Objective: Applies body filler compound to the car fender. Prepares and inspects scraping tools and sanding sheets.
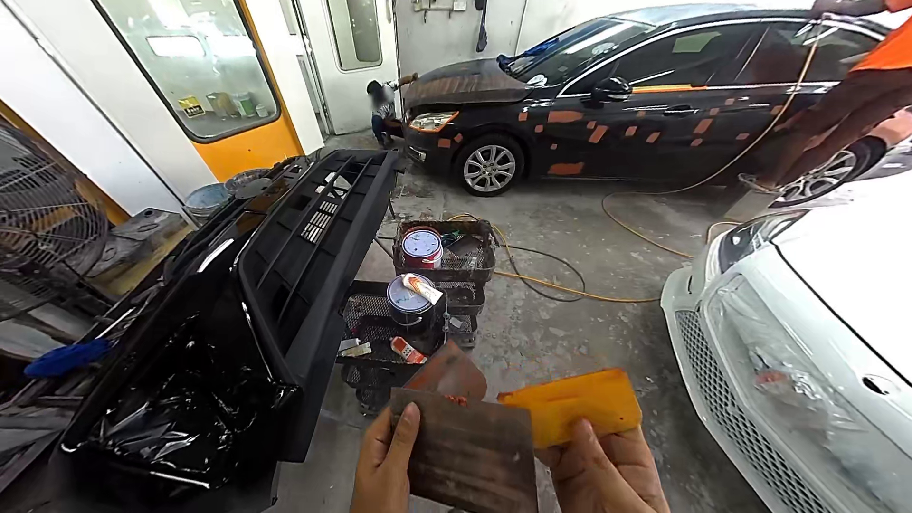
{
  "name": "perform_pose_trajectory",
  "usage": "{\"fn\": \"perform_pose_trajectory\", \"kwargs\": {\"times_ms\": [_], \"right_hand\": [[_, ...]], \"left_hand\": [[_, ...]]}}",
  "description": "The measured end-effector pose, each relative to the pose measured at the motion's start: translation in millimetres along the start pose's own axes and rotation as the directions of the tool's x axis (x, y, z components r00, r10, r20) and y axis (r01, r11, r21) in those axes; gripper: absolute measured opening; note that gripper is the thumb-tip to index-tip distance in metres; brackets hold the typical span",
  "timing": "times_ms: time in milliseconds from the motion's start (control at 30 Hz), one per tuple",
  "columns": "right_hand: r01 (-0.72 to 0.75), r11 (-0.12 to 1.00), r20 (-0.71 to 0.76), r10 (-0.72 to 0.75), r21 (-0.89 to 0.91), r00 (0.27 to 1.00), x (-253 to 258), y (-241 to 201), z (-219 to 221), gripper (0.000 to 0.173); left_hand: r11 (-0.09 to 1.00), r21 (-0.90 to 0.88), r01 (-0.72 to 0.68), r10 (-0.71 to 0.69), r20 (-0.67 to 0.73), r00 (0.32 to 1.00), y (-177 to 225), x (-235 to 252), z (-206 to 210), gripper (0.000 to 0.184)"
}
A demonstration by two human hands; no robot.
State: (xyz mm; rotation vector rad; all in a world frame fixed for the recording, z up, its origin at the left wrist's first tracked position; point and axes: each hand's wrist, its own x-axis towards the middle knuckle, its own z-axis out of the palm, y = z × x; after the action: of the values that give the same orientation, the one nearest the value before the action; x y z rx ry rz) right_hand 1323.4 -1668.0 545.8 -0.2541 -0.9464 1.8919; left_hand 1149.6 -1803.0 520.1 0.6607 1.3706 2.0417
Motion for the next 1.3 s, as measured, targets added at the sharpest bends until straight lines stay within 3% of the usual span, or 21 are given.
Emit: {"fn": "perform_pose_trajectory", "kwargs": {"times_ms": [100, 267, 367, 533, 667, 833, 1000, 1100, 1200, 1300], "right_hand": [[0.044, 0.987, 0.111, -0.027, -0.152, 0.993, -2.7, 5.8, -1.7, 0.033], [0.056, 0.991, 0.056, -0.050, -0.123, 0.997, 6.3, 0.7, 1.2, 0.034], [0.009, 0.992, 0.124, 0.007, -0.129, 0.992, 9.4, -2.6, -1.3, 0.033], [0.016, 0.992, 0.117, -0.002, -0.125, 0.993, 15.9, -5.9, -1.9, 0.032], [0.038, 0.980, 0.159, -0.007, -0.196, 0.987, 20.5, -7.0, -3.2, 0.031], [0.134, 0.947, 0.236, -0.065, -0.291, 0.970, 27.1, -6.1, -1.9, 0.029], [0.308, 0.783, 0.490, -0.005, -0.540, 0.872, 35.1, -16.3, -2.7, 0.025], [0.438, 0.602, 0.604, 0.093, -0.667, 0.792, 43.6, -24.4, -12.1, 0.022], [0.519, 0.399, 0.636, 0.256, -0.756, 0.728, 50.1, -39.0, -13.2, 0.022], [0.500, 0.252, 0.557, 0.472, -0.828, 0.684, 57.3, -54.7, -16.4, 0.024]], "left_hand": [[0.996, 0.006, -0.084, 0.084, -0.140, 0.987, 1.8, 2.5, 6.4, 0.030], [0.966, 0.171, -0.194, 0.181, 0.090, 0.979, -0.1, 4.4, -4.7, 0.025], [0.971, 0.155, -0.184, 0.185, 0.002, 0.983, 2.6, 4.1, 0.7, 0.028], [0.938, 0.183, -0.294, 0.274, 0.125, 0.954, -0.8, 11.0, -3.8, 0.028], [0.938, 0.168, -0.303, 0.301, 0.037, 0.953, 0.2, 12.8, -3.1, 0.030], [0.875, 0.288, -0.388, 0.357, 0.156, 0.921, -9.1, 13.0, -4.8, 0.029], [0.810, 0.361, -0.462, 0.436, 0.156, 0.886, -12.4, 16.7, -6.8, 0.034], [0.759, 0.415, -0.502, 0.460, 0.204, 0.864, -9.6, 23.3, -10.1, 0.038], [0.717, 0.454, -0.529, 0.460, 0.262, 0.848, -6.9, 28.2, -15.3, 0.039], [0.725, 0.440, -0.530, 0.436, 0.302, 0.848, -5.6, 32.4, -22.0, 0.038]]}}
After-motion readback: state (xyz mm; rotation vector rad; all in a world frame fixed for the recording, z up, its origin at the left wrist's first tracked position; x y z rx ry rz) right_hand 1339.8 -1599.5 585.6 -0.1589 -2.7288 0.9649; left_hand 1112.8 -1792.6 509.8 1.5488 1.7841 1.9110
